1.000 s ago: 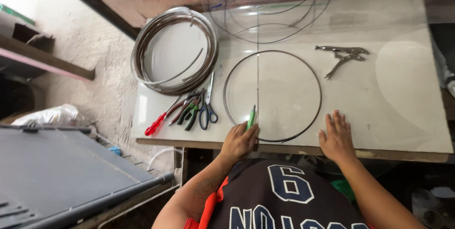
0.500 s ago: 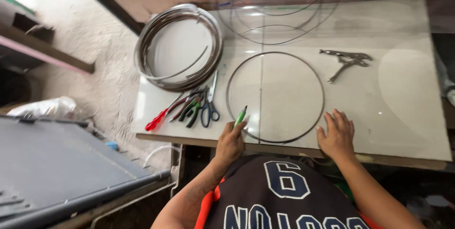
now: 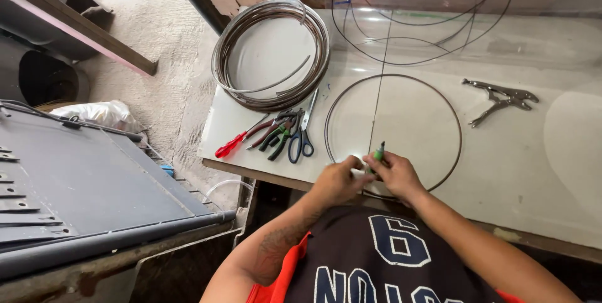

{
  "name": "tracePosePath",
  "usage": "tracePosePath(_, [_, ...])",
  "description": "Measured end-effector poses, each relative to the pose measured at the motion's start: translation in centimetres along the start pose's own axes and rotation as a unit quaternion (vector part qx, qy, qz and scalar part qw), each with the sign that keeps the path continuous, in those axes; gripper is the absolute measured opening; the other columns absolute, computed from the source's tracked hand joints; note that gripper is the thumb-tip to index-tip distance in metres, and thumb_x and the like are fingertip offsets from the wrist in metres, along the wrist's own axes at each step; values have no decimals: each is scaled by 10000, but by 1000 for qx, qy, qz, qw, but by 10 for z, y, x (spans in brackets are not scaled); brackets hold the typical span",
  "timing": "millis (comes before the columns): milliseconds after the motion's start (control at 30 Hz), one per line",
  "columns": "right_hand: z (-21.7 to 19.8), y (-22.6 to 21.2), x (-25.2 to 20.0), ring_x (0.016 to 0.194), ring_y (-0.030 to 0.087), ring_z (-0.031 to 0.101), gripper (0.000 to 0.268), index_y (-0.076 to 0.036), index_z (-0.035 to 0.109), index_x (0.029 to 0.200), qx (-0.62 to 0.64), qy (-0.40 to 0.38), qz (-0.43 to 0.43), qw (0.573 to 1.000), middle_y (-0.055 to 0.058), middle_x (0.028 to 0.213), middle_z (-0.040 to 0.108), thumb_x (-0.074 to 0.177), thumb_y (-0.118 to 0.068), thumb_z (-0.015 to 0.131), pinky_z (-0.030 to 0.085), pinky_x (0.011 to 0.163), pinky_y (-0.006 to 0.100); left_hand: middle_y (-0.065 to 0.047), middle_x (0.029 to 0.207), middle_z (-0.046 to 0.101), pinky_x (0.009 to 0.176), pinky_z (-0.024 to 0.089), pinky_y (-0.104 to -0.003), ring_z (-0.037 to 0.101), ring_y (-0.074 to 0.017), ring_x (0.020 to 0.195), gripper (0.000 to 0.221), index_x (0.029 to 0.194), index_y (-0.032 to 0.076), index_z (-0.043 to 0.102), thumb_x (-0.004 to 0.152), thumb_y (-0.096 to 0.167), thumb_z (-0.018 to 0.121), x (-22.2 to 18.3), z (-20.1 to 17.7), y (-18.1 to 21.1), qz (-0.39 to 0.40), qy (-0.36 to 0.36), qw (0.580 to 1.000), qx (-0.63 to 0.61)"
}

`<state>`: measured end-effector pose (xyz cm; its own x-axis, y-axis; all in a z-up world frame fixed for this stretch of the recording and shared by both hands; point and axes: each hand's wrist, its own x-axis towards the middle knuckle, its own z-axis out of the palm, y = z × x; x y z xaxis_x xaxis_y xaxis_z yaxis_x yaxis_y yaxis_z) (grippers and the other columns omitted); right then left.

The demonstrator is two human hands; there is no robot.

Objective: Cutting circular shapes from a clear plastic sheet using scissors and organizing wire hoops on a workbench.

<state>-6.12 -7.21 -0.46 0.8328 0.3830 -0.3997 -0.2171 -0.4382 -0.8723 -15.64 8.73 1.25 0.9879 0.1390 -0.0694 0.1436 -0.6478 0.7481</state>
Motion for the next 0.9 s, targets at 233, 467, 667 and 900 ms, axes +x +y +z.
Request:
tracePosePath(233, [-21,21,-6,919,212,764,257,-161,800,1079,-36,23,11,999,77,964,813,937,-374,776,621,744,378,-66,836,656,742,542,-413,671,-295,813,188,979,194,641,794,193,671,33,-37,-256,33,239,894,378])
tracePosePath(467, [-32,2,-15,873,262,758,309,-46,742,1148,73,17,43,996,188,1020,788,948,-281,767,648,669,383,-141,958,669,797,601,-443,687,-362,912,157,965,85,687,860,103,571,36,-59,-247,-99,138,919,357])
tracePosePath(667, [-42,22,1,836,246,768,273,-63,750,1110,70,29,5,997,157,942,794,948,-281,773,654,673,392,-127,924,710,727,621,-485,746,-370,861,191,1080,160,606,925,182,495,40,-68,-227,-126,75,908,393])
tracePosePath(900, [-51,-2,-13,719,162,726,247,-96,765,1096,24,46,-20,998,90,804,769,938,-285,773,612,651,337,-91,997,699,846,594,-511,702,-379,961,335,1116,212,734,810,341,691,61,-75,-118,-166,156,960,161])
